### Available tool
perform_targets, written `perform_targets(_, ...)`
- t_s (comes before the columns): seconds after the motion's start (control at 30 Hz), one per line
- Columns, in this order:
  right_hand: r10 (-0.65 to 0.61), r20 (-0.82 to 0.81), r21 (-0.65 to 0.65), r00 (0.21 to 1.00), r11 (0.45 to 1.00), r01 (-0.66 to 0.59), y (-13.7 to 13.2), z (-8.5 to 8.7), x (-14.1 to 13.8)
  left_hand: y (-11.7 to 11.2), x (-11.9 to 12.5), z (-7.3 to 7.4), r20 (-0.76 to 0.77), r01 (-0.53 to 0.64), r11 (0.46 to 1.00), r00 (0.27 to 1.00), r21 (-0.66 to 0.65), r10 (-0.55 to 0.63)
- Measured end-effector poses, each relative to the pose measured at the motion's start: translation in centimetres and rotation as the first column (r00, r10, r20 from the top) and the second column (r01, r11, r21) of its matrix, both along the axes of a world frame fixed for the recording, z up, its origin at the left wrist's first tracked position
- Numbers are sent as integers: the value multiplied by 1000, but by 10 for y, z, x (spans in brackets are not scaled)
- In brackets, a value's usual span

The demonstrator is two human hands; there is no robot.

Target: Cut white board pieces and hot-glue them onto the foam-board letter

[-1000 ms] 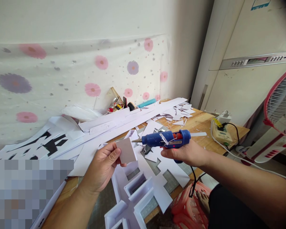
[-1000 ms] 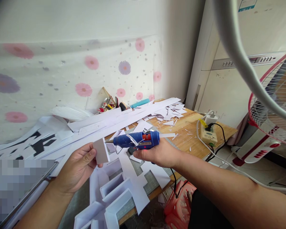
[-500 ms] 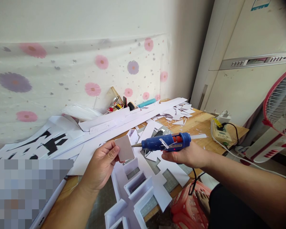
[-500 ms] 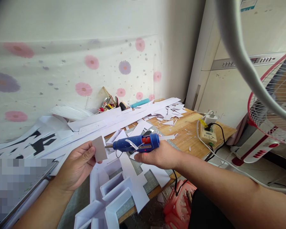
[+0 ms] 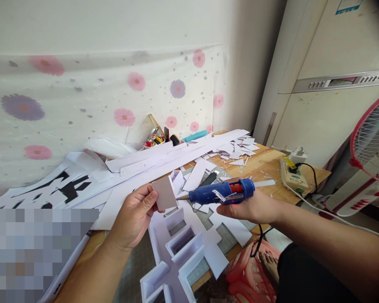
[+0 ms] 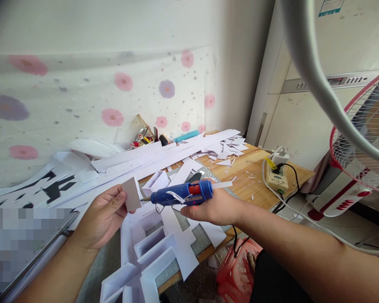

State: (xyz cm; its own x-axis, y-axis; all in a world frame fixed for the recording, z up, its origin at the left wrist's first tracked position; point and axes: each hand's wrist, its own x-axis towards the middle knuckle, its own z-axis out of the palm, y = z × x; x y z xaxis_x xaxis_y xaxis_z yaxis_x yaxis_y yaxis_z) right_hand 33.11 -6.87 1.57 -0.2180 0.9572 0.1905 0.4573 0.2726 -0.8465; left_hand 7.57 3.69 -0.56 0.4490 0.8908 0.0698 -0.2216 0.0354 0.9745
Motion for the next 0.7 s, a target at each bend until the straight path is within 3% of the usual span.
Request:
perform_targets(0.3, 1, 34, -83, 999, 997, 1, -5, 2, 1, 2, -2, 1, -5, 0, 999, 1000, 34, 1)
perform_targets(0.47, 70, 149, -27, 986, 997, -66, -5, 4, 8, 4, -4, 1, -37, -17, 998, 999, 63, 19)
perform_targets(0.6, -18, 100, -12, 995, 1000, 19, -7, 7, 20, 5, -9, 7, -252, 64, 974, 968, 219, -7)
perform_targets(0.7, -153, 26, 33, 988, 988, 152, -8, 7, 29, 3, -13, 13, -497, 191, 907, 867, 375, 23)
